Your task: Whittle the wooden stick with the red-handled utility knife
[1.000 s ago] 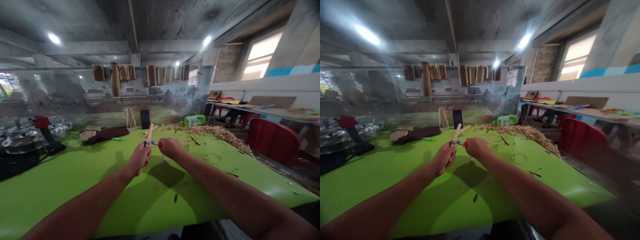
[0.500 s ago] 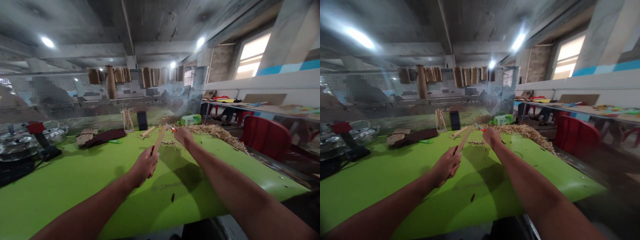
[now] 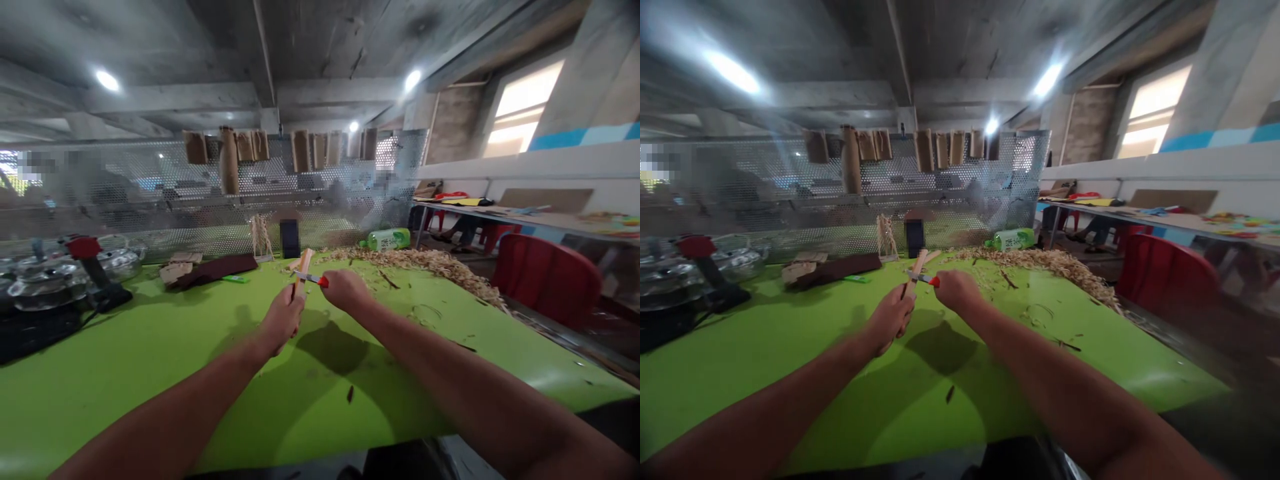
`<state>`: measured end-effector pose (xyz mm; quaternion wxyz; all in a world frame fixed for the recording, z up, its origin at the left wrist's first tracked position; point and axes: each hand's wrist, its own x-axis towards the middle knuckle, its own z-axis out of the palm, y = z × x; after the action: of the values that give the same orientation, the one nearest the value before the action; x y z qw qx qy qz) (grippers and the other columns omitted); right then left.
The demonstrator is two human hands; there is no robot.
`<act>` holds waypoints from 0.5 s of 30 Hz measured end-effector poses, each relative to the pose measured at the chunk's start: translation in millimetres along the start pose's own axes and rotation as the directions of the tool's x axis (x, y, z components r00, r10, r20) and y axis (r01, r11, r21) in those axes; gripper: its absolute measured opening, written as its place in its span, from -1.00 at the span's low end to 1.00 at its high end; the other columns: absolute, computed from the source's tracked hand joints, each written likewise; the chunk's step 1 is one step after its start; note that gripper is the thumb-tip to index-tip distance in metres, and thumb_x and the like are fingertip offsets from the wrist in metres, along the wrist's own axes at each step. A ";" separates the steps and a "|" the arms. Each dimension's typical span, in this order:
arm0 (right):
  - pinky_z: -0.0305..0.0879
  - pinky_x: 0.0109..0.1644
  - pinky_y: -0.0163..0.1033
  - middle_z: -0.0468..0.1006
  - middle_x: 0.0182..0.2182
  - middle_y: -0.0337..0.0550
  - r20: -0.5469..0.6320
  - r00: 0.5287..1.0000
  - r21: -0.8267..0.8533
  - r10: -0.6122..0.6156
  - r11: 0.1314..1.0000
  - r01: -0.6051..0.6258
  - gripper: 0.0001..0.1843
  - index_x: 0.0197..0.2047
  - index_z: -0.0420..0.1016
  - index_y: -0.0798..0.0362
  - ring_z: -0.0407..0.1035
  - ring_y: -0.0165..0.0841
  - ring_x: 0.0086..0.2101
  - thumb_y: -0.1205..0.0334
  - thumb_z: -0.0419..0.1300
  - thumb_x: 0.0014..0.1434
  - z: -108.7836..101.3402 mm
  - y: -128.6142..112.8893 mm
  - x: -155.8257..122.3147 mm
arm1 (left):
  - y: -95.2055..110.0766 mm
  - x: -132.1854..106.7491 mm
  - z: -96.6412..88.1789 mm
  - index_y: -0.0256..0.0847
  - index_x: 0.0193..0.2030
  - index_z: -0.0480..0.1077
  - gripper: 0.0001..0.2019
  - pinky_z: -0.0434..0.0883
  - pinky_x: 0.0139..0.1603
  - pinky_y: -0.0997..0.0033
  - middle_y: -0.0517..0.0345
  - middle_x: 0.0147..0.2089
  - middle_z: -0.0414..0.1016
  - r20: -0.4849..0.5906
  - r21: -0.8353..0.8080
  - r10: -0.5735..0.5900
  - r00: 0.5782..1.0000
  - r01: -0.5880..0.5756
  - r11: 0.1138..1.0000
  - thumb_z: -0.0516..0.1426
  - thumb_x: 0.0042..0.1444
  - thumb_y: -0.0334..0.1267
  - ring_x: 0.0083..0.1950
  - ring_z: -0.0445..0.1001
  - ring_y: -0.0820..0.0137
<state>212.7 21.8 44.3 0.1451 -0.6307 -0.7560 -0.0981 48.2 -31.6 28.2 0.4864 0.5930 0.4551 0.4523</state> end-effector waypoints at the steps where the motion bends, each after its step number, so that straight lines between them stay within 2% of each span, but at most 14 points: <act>1: 0.23 -0.26 -0.28 0.64 -0.29 0.00 0.005 1.000 -0.010 0.006 1.000 -0.006 -0.64 -0.14 0.61 0.01 0.50 -0.26 -0.30 0.12 0.00 0.25 -0.6 1.6 0.5 | 1.0 -0.4 0.4 -0.13 -0.20 0.19 -0.93 0.00 -0.75 0.59 0.43 -0.53 0.08 0.001 0.014 -0.003 1.000 0.003 1.000 0.02 0.21 -0.23 -0.71 -0.01 0.61; 6: 0.26 -0.20 -0.27 0.64 -0.26 0.03 -0.011 1.000 -0.039 0.012 0.999 -0.012 -0.64 -0.12 0.60 0.04 0.51 -0.23 -0.25 0.15 0.01 0.24 -2.6 4.2 4.2 | 5.8 -1.0 0.8 -0.15 -0.19 0.23 -0.92 -0.02 -0.73 0.60 0.41 -0.52 0.09 0.008 0.010 -0.035 0.999 0.035 0.999 0.01 0.22 -0.23 -0.69 -0.01 0.62; 9: 0.28 -0.16 -0.25 0.64 -0.23 0.07 -0.035 0.999 -0.006 0.041 0.999 -0.042 -0.64 -0.09 0.61 0.05 0.52 -0.22 -0.21 0.16 0.01 0.24 -0.5 11.3 12.0 | 7.9 -6.6 2.9 -0.16 -0.10 0.27 -0.85 -0.02 -0.71 0.60 0.40 -0.53 0.10 0.000 0.034 -0.056 0.998 0.056 0.998 0.03 0.22 -0.21 -0.68 0.00 0.61; 12: 0.30 -0.17 -0.24 0.63 -0.20 0.13 -0.002 0.976 0.075 0.217 0.973 -0.216 -0.63 -0.08 0.62 0.07 0.52 -0.19 -0.19 0.20 0.01 0.25 0.8 37.2 25.2 | 9.9 -18.8 7.9 -0.18 0.04 0.28 -0.73 0.04 -0.69 0.59 0.37 -0.52 0.15 0.056 0.091 -0.052 0.997 0.046 0.995 0.03 0.25 -0.16 -0.66 0.04 0.58; 15: 0.32 -0.21 -0.20 0.62 -0.16 0.19 0.075 0.906 0.139 0.416 0.895 -0.423 -0.60 -0.05 0.62 0.10 0.52 -0.15 -0.18 0.22 0.00 0.25 -1.7 71.5 35.7 | 9.9 -27.1 12.4 -0.19 0.14 0.25 -0.62 0.12 -0.66 0.57 0.34 -0.49 0.19 0.190 0.112 0.028 0.981 -0.050 0.992 0.05 0.26 -0.07 -0.62 0.09 0.56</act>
<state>277.3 67.5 55.7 0.1940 -0.7680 -0.6104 0.0067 56.5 -61.3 34.0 0.4829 0.6692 0.4210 0.3764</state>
